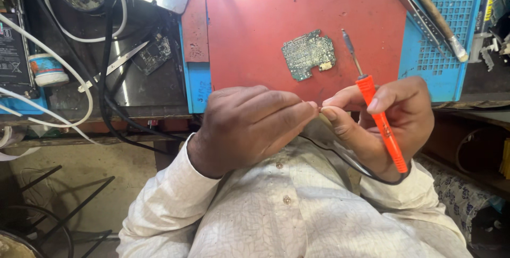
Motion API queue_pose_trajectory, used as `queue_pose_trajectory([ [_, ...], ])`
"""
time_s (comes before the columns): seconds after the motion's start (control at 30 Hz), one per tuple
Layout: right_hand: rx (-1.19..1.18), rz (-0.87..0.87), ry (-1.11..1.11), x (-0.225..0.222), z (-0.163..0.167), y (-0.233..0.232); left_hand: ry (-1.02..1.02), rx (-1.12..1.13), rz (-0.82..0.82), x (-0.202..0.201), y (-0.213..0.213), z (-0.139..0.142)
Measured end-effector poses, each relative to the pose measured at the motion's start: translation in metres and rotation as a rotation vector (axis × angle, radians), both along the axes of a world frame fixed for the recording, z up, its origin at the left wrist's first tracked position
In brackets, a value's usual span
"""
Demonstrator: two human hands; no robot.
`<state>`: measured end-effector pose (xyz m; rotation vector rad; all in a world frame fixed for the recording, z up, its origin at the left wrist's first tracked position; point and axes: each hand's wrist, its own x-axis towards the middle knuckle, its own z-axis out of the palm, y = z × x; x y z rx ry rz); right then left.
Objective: The person repairs a circuit board at a workbench. They hold the board steady with one hand while using a soldering iron on its components, apply flux paste from a tube, feed solder wire to the joints, trim a wire with cutters, and finally pick up the board and handle a precision screwdriver-like tool.
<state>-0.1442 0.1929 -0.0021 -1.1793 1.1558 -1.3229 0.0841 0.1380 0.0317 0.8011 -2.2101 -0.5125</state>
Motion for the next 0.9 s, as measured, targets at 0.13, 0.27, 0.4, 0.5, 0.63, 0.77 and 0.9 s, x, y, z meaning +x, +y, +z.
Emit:
queue_pose_trajectory([
  [0.13, 0.039, 0.100, -0.110, -0.007, -0.002, -0.001, -0.022, -0.025, -0.031, 0.007, 0.000, -0.003],
  [0.27, 0.013, 0.104, -0.030, -0.012, -0.007, -0.007, -0.020, -0.033, -0.039, 0.004, -0.004, -0.003],
  [0.4, -0.214, 0.015, 0.145, -0.014, -0.009, -0.024, 0.007, -0.020, 0.040, -0.002, -0.014, -0.004],
  [0.5, -0.272, -0.051, 0.084, -0.016, -0.012, -0.039, -0.137, 0.029, 0.194, -0.009, -0.025, -0.009],
  [0.63, -0.312, -0.091, 0.218, -0.020, -0.020, -0.050, -0.154, 0.053, 0.260, -0.016, -0.037, -0.014],
  [0.77, -0.352, -0.047, 0.461, -0.026, -0.024, -0.056, -0.150, 0.069, 0.257, -0.020, -0.050, -0.019],
  [0.9, -0.413, 0.040, 0.648, -0.026, -0.019, -0.070, -0.171, 0.086, 0.256, -0.021, -0.060, -0.021],
])
